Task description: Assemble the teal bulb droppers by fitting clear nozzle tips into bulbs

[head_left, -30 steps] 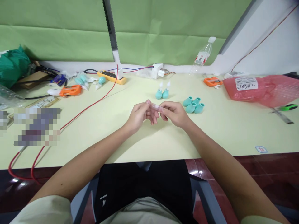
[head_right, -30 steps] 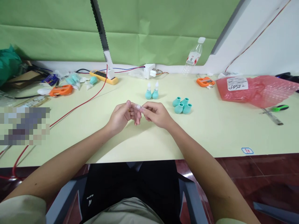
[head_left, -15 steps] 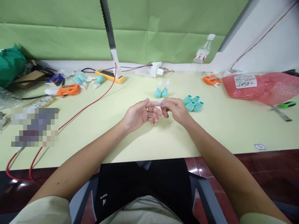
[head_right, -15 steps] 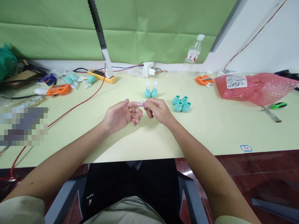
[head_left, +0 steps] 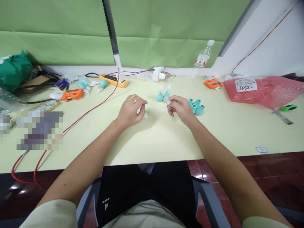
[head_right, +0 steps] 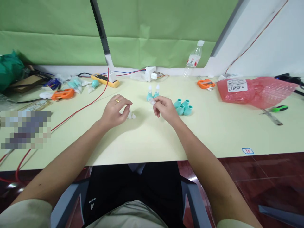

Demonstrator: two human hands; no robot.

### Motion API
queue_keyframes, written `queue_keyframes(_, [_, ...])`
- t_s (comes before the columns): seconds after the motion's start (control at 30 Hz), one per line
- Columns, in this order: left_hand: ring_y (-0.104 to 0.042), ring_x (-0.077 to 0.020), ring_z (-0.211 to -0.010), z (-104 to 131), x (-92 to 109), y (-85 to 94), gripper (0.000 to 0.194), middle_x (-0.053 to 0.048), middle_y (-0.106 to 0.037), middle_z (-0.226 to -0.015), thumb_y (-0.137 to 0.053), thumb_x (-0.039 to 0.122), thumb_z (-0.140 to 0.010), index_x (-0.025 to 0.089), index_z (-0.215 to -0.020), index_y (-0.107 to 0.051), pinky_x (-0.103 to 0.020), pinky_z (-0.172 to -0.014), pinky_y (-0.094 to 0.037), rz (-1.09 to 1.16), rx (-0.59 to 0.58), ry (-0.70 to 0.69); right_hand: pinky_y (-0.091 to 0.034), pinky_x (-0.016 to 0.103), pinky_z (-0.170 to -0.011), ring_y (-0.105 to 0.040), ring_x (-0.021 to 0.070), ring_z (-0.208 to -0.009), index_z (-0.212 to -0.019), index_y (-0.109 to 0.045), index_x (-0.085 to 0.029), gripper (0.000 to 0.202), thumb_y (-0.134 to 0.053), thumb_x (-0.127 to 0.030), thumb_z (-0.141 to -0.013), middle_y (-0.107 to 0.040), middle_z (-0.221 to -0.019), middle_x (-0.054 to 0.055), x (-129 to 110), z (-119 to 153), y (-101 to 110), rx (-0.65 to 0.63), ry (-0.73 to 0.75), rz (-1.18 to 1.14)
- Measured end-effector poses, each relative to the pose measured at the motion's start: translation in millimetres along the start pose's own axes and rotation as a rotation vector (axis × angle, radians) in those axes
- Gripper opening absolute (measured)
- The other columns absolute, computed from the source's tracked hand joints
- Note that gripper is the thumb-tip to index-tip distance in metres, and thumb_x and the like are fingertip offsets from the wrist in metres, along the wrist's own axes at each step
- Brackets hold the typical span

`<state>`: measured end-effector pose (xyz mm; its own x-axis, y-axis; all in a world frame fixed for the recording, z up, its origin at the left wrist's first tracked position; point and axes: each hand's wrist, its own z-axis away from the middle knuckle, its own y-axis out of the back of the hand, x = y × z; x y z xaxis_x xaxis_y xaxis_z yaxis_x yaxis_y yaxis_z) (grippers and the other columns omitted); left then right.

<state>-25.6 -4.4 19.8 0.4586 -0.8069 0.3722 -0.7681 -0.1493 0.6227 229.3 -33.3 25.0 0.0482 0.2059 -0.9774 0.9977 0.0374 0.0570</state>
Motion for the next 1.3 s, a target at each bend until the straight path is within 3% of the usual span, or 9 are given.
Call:
queue_keyframes(0.13, [-0.059, -0.0311, -0.103, -1, -5, 7.9, 0.027, -0.012, -0.071, -0.099, -0.057, 0.017, -0.081, 0.019, -0.105, -0.070, -0.049, -0.092, -0.043, -0.210, -0.182, -0.162, -0.043, 0.024, -0.040, -0.056, 0.0121, -0.048, -0.083, -0.066, -0.018, 0.010, -0.067, -0.026, -0.077, -0.059, -0.060, -0.003, 7, -2, -2, -0.016, -0.049, 0.074])
queue_keyframes(0.43, [-0.054, -0.0357, -0.117, 0, 3, 6.7, 0.030, -0.013, -0.073, -0.100, -0.059, 0.025, -0.087, 0.017, -0.112, -0.073, -0.055, -0.104, -0.037, -0.278, -0.378, -0.158, -0.042, 0.023, -0.039, -0.056, 0.0125, -0.047, -0.082, -0.062, -0.019, 0.010, -0.066, -0.028, -0.080, -0.059, -0.062, -0.001, 15, -11, 8, 0.078, -0.095, 0.193])
queue_keyframes(0.63, [-0.052, -0.0379, -0.119, 2, 0, 1.8, 0.034, -0.016, -0.075, -0.100, -0.060, 0.026, -0.085, 0.017, -0.113, -0.076, -0.060, -0.106, -0.033, -0.286, -0.420, -0.148, -0.044, 0.025, -0.051, -0.060, 0.0151, -0.058, -0.086, -0.063, -0.021, 0.007, -0.059, -0.026, -0.082, -0.062, -0.069, 0.000, 27, -15, 17, 0.162, -0.116, 0.536])
queue_keyframes(0.77, [-0.051, -0.0380, -0.121, 3, -2, -0.6, 0.034, -0.015, -0.077, -0.098, -0.061, 0.024, -0.084, 0.018, -0.114, -0.076, -0.063, -0.109, -0.028, -0.271, -0.446, -0.153, -0.048, 0.032, -0.072, -0.066, 0.0229, -0.084, -0.087, -0.064, -0.019, 0.011, -0.060, -0.029, -0.082, -0.072, -0.089, 0.008, 33, -15, 22, 0.187, -0.174, 0.885])
queue_keyframes(0.87, [-0.050, -0.0372, -0.122, 5, -2, -1.4, 0.034, -0.014, -0.077, -0.093, -0.059, 0.021, -0.084, 0.020, -0.114, -0.075, -0.066, -0.112, -0.023, -0.267, -0.456, -0.153, -0.047, 0.035, -0.078, -0.066, 0.0279, -0.096, -0.093, -0.065, -0.019, 0.017, -0.060, -0.032, -0.084, -0.073, -0.104, 0.014, 32, -13, 23, 0.149, -0.263, 1.057])
queue_keyframes(1.0, [-0.050, -0.0355, -0.124, 5, -3, -1.9, 0.032, -0.013, -0.077, -0.087, -0.054, 0.016, -0.087, 0.020, -0.110, -0.076, -0.068, -0.115, -0.019, -0.291, -0.452, -0.164, -0.045, 0.036, -0.072, -0.066, 0.0297, -0.094, -0.099, -0.066, -0.021, 0.019, -0.059, -0.033, -0.085, -0.073, -0.107, 0.013, 22, -8, 22, 0.018, -0.354, 1.168])
queue_keyframes(1.13, [-0.050, -0.0348, -0.124, 5, -3, -3.0, 0.027, -0.012, -0.075, -0.082, -0.052, 0.015, -0.090, 0.021, -0.098, -0.077, -0.069, -0.115, -0.018, -0.305, -0.449, -0.189, -0.044, 0.036, -0.070, -0.066, 0.0301, -0.092, -0.101, -0.067, -0.023, 0.020, -0.060, -0.033, -0.085, -0.073, -0.109, 0.012, 13, -2, 19, -0.071, -0.352, 1.223])
queue_keyframes(1.2, [-0.051, -0.0339, -0.124, 5, -1, -4.2, 0.025, -0.011, -0.075, -0.082, -0.053, 0.015, -0.091, 0.022, -0.095, -0.077, -0.068, -0.114, -0.019, -0.287, -0.423, -0.195, -0.044, 0.037, -0.071, -0.066, 0.0311, -0.092, -0.105, -0.069, -0.023, 0.024, -0.060, -0.031, -0.085, -0.072, -0.109, 0.013, 11, 0, 17, -0.057, -0.344, 1.255])
queue_keyframes(1.3, [-0.053, -0.0319, -0.123, 4, 4, -7.6, 0.020, -0.010, -0.076, -0.087, -0.057, 0.019, -0.093, 0.023, -0.097, -0.076, -0.062, -0.111, -0.024, -0.232, -0.337, -0.166, -0.045, 0.038, -0.074, -0.066, 0.0310, -0.091, -0.114, -0.070, -0.022, 0.030, -0.056, -0.028, -0.088, -0.073, -0.102, 0.013, 11, 0, 14, 0.062, -0.244, 1.241])
